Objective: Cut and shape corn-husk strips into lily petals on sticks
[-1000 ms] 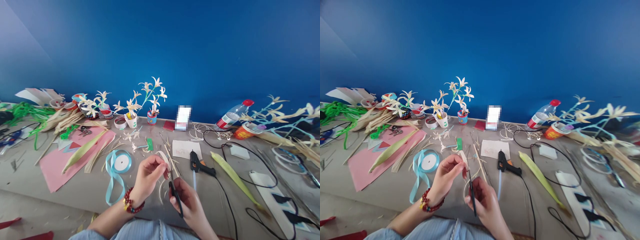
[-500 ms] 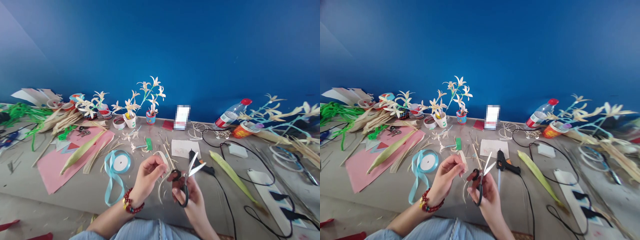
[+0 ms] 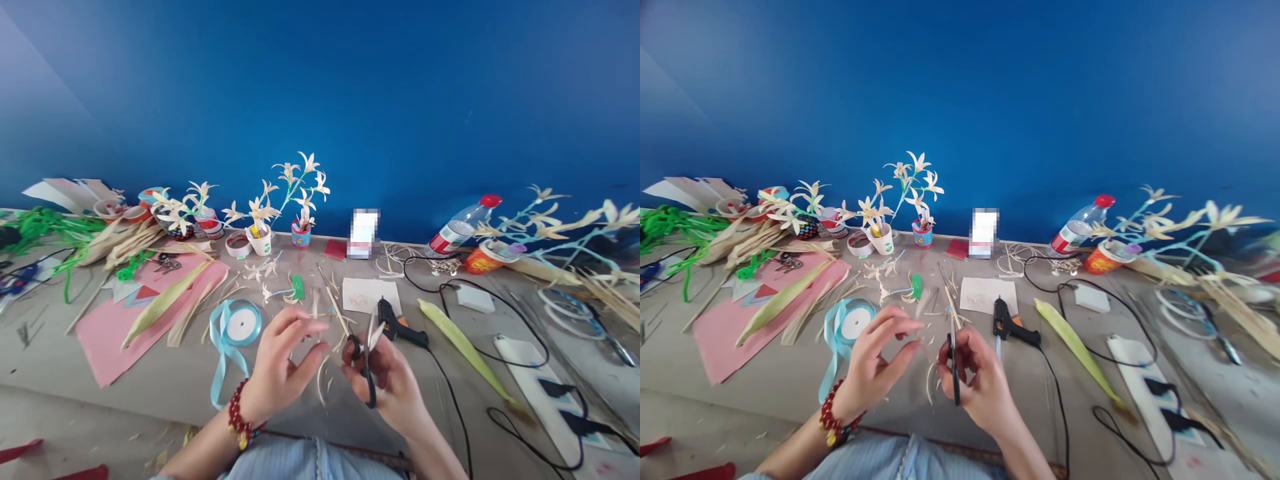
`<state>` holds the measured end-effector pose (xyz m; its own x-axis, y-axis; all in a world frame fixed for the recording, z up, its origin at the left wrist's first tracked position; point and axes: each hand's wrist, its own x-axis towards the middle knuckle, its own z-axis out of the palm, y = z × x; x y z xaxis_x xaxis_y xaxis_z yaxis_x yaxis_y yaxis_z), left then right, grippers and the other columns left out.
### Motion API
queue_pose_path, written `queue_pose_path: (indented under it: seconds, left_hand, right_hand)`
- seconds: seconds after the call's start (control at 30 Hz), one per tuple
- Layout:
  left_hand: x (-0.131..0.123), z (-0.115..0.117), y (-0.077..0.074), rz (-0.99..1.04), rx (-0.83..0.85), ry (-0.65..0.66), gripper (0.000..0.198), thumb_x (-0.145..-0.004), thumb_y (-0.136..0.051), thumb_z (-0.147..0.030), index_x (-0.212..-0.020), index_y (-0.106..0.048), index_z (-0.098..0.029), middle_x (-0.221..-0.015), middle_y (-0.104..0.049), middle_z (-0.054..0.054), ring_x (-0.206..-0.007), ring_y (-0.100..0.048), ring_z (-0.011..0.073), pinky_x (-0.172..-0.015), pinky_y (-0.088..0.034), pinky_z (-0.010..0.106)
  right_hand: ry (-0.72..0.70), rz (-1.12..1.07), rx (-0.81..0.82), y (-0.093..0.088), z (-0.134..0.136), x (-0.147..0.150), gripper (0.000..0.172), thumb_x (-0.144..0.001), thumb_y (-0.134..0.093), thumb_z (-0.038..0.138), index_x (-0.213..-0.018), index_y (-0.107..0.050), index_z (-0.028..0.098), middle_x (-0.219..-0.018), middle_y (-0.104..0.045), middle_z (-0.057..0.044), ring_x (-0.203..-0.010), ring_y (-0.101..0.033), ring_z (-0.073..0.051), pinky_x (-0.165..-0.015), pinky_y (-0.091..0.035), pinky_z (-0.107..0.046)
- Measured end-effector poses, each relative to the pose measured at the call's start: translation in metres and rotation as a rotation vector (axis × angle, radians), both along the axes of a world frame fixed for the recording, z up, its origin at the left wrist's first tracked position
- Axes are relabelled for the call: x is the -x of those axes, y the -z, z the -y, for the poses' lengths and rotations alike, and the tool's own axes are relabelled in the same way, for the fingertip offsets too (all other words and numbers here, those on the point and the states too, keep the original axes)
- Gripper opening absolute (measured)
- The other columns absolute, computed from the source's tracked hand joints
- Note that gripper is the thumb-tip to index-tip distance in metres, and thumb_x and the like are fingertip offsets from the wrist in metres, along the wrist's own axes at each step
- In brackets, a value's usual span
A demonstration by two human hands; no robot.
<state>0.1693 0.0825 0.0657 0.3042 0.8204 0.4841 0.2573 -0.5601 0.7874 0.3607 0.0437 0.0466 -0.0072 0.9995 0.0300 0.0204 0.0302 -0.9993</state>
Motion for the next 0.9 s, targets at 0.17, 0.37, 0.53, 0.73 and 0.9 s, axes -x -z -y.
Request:
queue_pose_path:
  seconds: [0.17,0.37,0.53,0.73,0.9]
  left_hand:
    - [0.007,-0.002,-0.014,-0.321,-0.117,0.074,0.026,-0.087,-0.062,-0.016,-0.110,-0.070,-0.026,-0.106,-0.063,0.010,-0.096,-0.054,0.0249,-0.087,-0.042,0.039]
    - [0.002,-0.008,-0.009,-0.109,0.223,0.324,0.009,-0.086,-0.061,-0.014,-0.081,-0.066,-0.019,-0.080,-0.064,0.005,-0.083,-0.058,0.0200,-0.080,-0.044,0.031]
    - [-0.004,-0.005,0.005,0.140,0.648,0.285,0.012,-0.085,-0.063,-0.023,-0.075,-0.060,-0.016,-0.071,-0.057,0.001,-0.068,-0.051,0.0138,-0.064,-0.040,0.023]
    - [-0.009,-0.004,0.011,0.443,0.647,0.154,0.020,-0.085,-0.068,-0.032,-0.077,-0.060,-0.016,-0.074,-0.057,0.001,-0.071,-0.048,0.0128,-0.069,-0.040,0.023]
    - [-0.013,-0.004,0.011,0.490,0.579,0.142,0.017,-0.086,-0.067,-0.032,-0.080,-0.063,-0.017,-0.083,-0.059,0.003,-0.077,-0.052,0.0145,-0.073,-0.042,0.024]
  right_hand:
    - [-0.153,0.100,0.038,-0.009,-0.004,-0.013,0.018,-0.071,-0.071,0.018,-0.079,-0.055,0.021,-0.072,-0.061,0.002,-0.054,-0.048,-0.010,-0.049,-0.038,-0.022]
    - [-0.123,-0.022,0.068,-0.012,-0.014,-0.009,0.025,-0.068,-0.077,0.026,-0.078,-0.054,0.021,-0.071,-0.062,0.001,-0.058,-0.052,-0.013,-0.051,-0.041,-0.024]
    - [0.052,-0.204,0.053,-0.006,-0.015,-0.001,0.035,-0.074,-0.078,0.045,-0.087,-0.056,0.022,-0.075,-0.060,0.000,-0.053,-0.046,-0.011,-0.047,-0.037,-0.023]
    - [-0.120,-0.022,0.082,0.007,0.008,0.007,0.050,-0.077,-0.068,0.067,-0.077,-0.057,0.019,-0.066,-0.055,0.000,-0.058,-0.045,-0.013,-0.052,-0.035,-0.024]
    - [-0.184,-0.045,0.117,0.009,0.020,0.017,0.054,-0.077,-0.064,0.072,-0.077,-0.057,0.019,-0.069,-0.055,0.000,-0.060,-0.045,-0.014,-0.053,-0.034,-0.024]
